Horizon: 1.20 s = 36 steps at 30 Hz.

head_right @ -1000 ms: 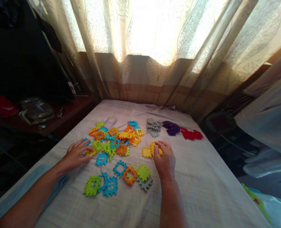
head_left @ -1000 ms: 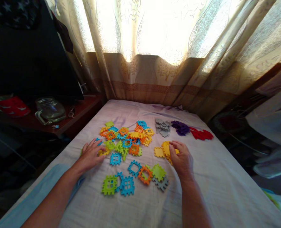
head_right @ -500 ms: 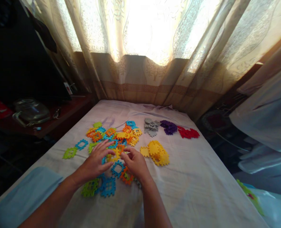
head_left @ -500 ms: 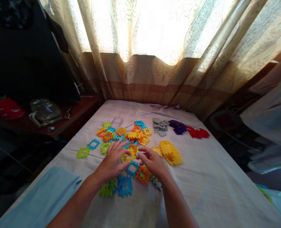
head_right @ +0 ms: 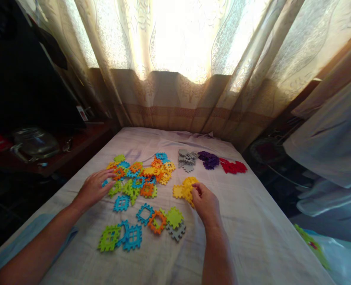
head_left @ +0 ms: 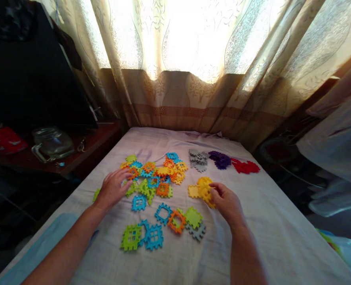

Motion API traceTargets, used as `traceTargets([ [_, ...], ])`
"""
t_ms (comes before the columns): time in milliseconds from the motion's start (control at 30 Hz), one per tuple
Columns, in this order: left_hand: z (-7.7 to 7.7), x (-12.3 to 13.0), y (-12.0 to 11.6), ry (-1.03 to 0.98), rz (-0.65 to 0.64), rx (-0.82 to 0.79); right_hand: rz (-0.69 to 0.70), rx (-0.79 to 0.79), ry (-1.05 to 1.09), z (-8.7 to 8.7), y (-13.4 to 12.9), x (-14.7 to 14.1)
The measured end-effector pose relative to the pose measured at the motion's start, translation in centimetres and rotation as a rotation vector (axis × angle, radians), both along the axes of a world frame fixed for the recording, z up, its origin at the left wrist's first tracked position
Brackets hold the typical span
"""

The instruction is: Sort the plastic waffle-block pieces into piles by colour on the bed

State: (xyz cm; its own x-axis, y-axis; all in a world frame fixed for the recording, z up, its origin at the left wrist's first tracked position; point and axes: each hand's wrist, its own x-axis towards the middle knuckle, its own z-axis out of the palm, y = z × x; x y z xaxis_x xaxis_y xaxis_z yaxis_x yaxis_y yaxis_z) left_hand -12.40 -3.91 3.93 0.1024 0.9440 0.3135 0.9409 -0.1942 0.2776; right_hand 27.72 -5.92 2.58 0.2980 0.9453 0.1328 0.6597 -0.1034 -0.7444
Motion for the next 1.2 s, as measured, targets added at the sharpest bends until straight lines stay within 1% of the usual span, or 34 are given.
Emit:
traceTargets([
  [100,0.1,-3.5,1.7,0.079,0.168,-0.09,0.015,0.008,-0.032,0.3,-0.2,0.5],
  [200,-0.2,-5.0,3.4,0.116,0.261,-0.191,0.015,0.003,-0.07,0.6,-0.3,0.6],
  [367,-0.7,-4.8,6.6,0.104,0.311,-0.264,-0.032,0.049,-0.097,0.9,-0.4,0.8],
  [500,-0.7,-4.3,8.8,0.109,0.334,-0.312,-0.047,0.054,-0.086,1.1,-0.4,0.3],
  [600,-0.5,-4.1,9.7,0.11,0.344,-0.339,-0.019,0.072,-0.064,1.2,-0.4,-0.2],
  [733,0.0,-4.6,9.9,0.07,0.344,-0.366,0.008,0.099,-0.072,1.3,-0.5,-0.3],
  [800,0.4,-5.1,9.6,0.034,0.347,-0.371,0.015,0.109,-0.078,1.3,-0.5,-0.2],
  [867,0.8,-5.4,8.6,0.004,0.363,-0.355,0.028,0.121,-0.075,1.4,-0.4,-0.3],
  [933,1.0,-4.6,7.0,-0.036,0.367,-0.299,0.034,0.139,-0.06,1.5,-0.3,-0.7],
  [967,1.0,-3.7,5.9,-0.056,0.359,-0.264,0.041,0.143,-0.045,1.6,-0.3,-1.1],
  [1000,0.8,-2.4,4.6,-0.141,0.299,-0.193,0.054,0.141,-0.025,1.7,-0.3,-1.6],
  [1067,0.1,1.1,1.8,-0.276,0.099,-0.114,0.111,0.109,0.034,1.9,-0.4,-3.0],
  [1133,-0.9,5.3,-0.9,-0.33,-0.071,-0.062,0.21,0.048,0.114,2.1,-0.6,-4.7],
  [1200,-2.0,9.1,-3.0,-0.354,-0.173,0.003,0.323,-0.018,0.187,2.2,-1.0,-6.5],
])
